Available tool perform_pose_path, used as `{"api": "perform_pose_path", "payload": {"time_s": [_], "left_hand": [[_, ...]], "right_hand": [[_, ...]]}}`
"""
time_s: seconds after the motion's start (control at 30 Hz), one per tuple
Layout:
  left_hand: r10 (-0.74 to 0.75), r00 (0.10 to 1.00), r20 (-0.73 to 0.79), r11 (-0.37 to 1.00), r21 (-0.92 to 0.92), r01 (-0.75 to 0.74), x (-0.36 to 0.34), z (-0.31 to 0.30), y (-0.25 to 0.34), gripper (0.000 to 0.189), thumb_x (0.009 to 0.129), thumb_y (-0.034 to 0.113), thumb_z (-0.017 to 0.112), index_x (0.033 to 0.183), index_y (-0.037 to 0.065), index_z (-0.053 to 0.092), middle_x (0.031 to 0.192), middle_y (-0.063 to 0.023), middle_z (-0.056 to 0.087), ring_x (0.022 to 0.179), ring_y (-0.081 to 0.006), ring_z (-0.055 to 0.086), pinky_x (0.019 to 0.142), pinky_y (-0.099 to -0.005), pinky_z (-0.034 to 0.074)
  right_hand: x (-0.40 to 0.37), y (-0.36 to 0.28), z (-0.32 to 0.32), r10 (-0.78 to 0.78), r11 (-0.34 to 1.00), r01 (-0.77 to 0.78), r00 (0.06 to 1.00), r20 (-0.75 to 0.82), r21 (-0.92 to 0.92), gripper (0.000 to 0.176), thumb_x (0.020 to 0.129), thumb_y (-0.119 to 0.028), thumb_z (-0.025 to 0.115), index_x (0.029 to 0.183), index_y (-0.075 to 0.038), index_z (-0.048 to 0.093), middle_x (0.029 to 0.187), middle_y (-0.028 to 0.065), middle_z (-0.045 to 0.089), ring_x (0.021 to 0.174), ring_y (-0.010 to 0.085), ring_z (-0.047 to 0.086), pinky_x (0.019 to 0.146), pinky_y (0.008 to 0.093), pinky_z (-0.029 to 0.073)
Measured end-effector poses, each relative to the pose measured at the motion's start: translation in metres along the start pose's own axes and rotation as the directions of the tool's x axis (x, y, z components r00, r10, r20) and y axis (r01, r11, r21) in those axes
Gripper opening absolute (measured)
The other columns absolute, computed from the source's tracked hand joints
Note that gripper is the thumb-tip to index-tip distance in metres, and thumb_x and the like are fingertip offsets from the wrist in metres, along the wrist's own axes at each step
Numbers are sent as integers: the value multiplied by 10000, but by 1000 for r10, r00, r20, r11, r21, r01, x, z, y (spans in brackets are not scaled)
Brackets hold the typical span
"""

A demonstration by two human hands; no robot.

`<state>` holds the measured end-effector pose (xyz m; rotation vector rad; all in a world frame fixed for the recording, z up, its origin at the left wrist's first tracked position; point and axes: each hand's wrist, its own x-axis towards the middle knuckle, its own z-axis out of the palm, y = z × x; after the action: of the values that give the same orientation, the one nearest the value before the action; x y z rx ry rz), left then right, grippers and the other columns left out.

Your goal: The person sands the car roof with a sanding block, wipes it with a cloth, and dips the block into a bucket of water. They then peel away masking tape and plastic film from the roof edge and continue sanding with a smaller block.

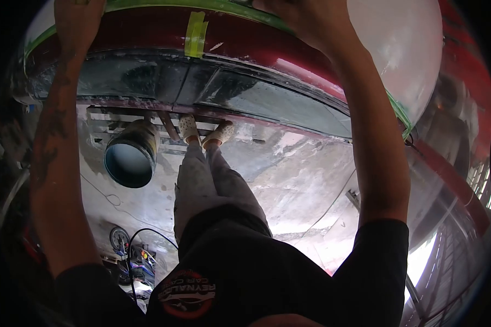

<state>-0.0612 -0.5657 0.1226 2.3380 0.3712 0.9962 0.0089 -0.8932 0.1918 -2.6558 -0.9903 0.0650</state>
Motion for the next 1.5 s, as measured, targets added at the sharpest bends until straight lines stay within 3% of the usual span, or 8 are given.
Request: {"api": "perform_pose_path", "payload": {"time_s": [0.27, 0.53, 0.7, 0.87, 0.93, 1.1, 1.37, 1.5], "left_hand": [[57, 998, 1, 998, 29, -57, 3, 2, -1, 641, 836, 160, 855, 1366, 17, 524, 1232, -162, 672, 1141, -274, 645, 983, -370, 503], [-74, 997, 33, 996, 52, 72, 3, -1, 15, 629, 847, 156, 845, 1369, 19, 522, 1228, -161, 676, 1145, -272, 648, 981, -368, 503], [21, 1000, 22, 999, 29, -22, 2, 0, -1, 643, 843, 165, 848, 1374, 16, 517, 1234, -167, 672, 1149, -278, 647, 981, -371, 504], [-60, 996, 70, 998, 37, 58, 4, -3, 5, 668, 839, 189, 851, 1381, 5, 507, 1256, -183, 662, 1165, -292, 641, 989, -377, 503], [45, 999, -28, 990, 134, -41, 5, 2, -13, 692, 830, 210, 863, 1387, 9, 505, 1255, -193, 664, 1168, -302, 644, 993, -383, 505], [29, 998, -57, 994, 110, -22, 2, 2, -1, 733, 811, 240, 884, 1394, 12, 503, 1258, -199, 662, 1167, -308, 646, 991, -386, 508], [56, 998, -32, 998, -3, -56, 2, 4, -12, 703, 804, 235, 893, 1363, 21, 524, 1224, -182, 665, 1129, -305, 653, 980, -382, 510], [51, 998, -35, 995, 90, -48, 2, 3, 2, 694, 798, 204, 892, 1358, 23, 523, 1223, -177, 663, 1139, -307, 650, 977, -386, 513]], "right_hand": [[-11, -3, -10, -8, 1000, 8, 999, -46, 0, 140, 790, -181, 809, 909, -158, 740, 1018, 106, 578, 1026, 317, 539, 896, 461, 404], [-29, 31, -19, 9, 1000, -8, 996, 90, -8, 122, 810, -217, 803, 902, -175, 735, 996, 52, 615, 1017, 304, 548, 906, 447, 399], [-2, -4, 9, -137, 991, 135, 980, -141, -19, 153, 773, -146, 822, 877, -169, 713, 945, 41, 608, 960, 282, 539, 873, 431, 385], [-39, 26, -13, -116, 992, 109, 988, -101, -68, 143, 773, -162, 810, 870, -177, 706, 909, 29, 588, 945, 272, 536, 835, 432, 372], [-39, 28, -12, -97, 991, 90, 993, -74, -96, 146, 774, -170, 808, 875, -181, 703, 902, 27, 583, 945, 270, 535, 826, 433, 368], [1, -5, 25, -229, 973, 227, 938, -258, -39, 153, 782, -181, 810, 894, -182, 706, 908, 26, 584, 942, 270, 529, 854, 444, 363], [-31, 22, -11, -23, 999, 21, 998, -63, -29, 147, 748, -173, 832, 849, -186, 725, 918, 36, 564, 956, 277, 517, 866, 437, 366], [11, -18, 19, -142, 989, 148, 977, -158, 30, 149, 765, -182, 813, 890, -180, 732, 955, 60, 589, 978, 300, 529, 869, 454, 386]]}}
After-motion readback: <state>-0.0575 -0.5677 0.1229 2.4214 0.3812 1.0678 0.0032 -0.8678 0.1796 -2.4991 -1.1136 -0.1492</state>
